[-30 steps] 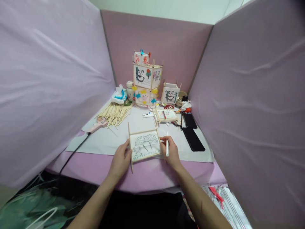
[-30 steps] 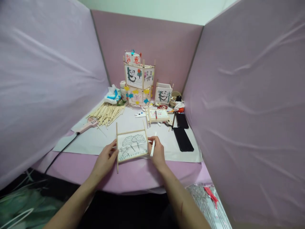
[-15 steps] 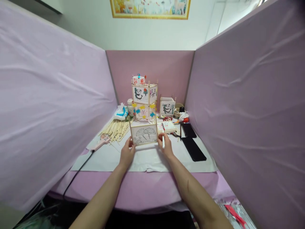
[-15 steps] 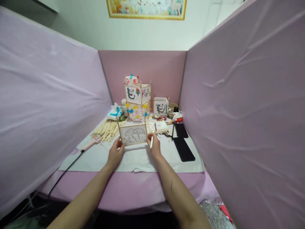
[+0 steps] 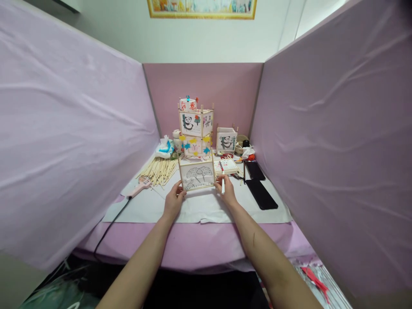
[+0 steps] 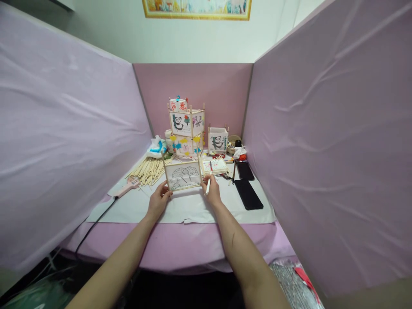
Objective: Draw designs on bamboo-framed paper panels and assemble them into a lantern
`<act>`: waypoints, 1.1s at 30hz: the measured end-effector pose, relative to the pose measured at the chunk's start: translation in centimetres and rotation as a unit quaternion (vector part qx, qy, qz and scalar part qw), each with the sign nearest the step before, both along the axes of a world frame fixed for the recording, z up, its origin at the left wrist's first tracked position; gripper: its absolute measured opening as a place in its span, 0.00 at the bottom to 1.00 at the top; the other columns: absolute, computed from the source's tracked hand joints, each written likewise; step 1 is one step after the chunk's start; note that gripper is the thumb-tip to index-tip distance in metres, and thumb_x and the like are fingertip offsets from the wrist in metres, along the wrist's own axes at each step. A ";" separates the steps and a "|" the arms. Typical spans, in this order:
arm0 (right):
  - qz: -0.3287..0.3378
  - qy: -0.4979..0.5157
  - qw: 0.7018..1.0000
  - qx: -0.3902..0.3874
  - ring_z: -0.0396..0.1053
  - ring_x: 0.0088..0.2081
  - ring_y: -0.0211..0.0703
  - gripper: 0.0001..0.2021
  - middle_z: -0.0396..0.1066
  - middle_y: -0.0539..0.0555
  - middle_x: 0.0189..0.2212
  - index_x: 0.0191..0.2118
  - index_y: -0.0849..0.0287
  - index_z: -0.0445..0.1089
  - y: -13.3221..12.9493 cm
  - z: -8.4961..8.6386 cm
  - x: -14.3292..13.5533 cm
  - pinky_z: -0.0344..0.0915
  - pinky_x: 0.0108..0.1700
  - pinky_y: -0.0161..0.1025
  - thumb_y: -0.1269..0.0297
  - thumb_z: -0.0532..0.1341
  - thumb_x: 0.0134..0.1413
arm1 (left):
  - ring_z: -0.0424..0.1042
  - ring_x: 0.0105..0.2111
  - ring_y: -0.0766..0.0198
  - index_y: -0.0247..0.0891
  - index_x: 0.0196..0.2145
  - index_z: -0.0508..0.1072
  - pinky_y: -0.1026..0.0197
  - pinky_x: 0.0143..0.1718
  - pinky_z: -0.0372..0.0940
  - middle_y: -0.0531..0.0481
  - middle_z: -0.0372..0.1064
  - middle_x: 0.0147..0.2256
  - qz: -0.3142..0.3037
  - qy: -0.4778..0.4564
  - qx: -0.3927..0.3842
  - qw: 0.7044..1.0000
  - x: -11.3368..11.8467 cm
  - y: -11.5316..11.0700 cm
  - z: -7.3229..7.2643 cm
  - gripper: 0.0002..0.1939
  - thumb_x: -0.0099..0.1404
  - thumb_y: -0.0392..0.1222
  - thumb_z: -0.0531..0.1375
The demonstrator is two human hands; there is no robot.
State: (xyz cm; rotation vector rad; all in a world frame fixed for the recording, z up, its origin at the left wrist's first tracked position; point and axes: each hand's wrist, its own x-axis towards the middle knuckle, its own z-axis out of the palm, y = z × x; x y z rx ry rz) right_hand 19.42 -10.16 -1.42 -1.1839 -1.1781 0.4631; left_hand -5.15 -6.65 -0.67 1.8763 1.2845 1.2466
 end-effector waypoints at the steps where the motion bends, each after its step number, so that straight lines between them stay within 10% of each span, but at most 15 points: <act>1: 0.000 -0.001 1.000 0.005 0.76 0.38 0.47 0.11 0.75 0.53 0.37 0.38 0.53 0.62 0.0 0.0 0.0 0.70 0.46 0.47 0.59 0.61 0.49 | 0.74 0.37 0.59 0.39 0.60 0.68 0.56 0.44 0.69 0.48 0.75 0.38 -0.002 0.000 0.001 1.000 0.0 0.1 -0.1 0.29 0.61 0.45 0.58; 33: -0.036 -0.030 0.999 -0.006 0.63 0.30 0.42 0.13 0.62 0.45 0.27 0.37 0.52 0.59 -0.2 0.0 -0.3 0.61 0.38 0.40 0.55 0.63 0.51 | 0.72 0.29 0.63 0.38 0.56 0.71 0.59 0.36 0.68 0.53 0.73 0.31 -0.067 -0.058 -0.021 0.996 0.0 1.1 -0.8 0.27 0.59 0.43 0.60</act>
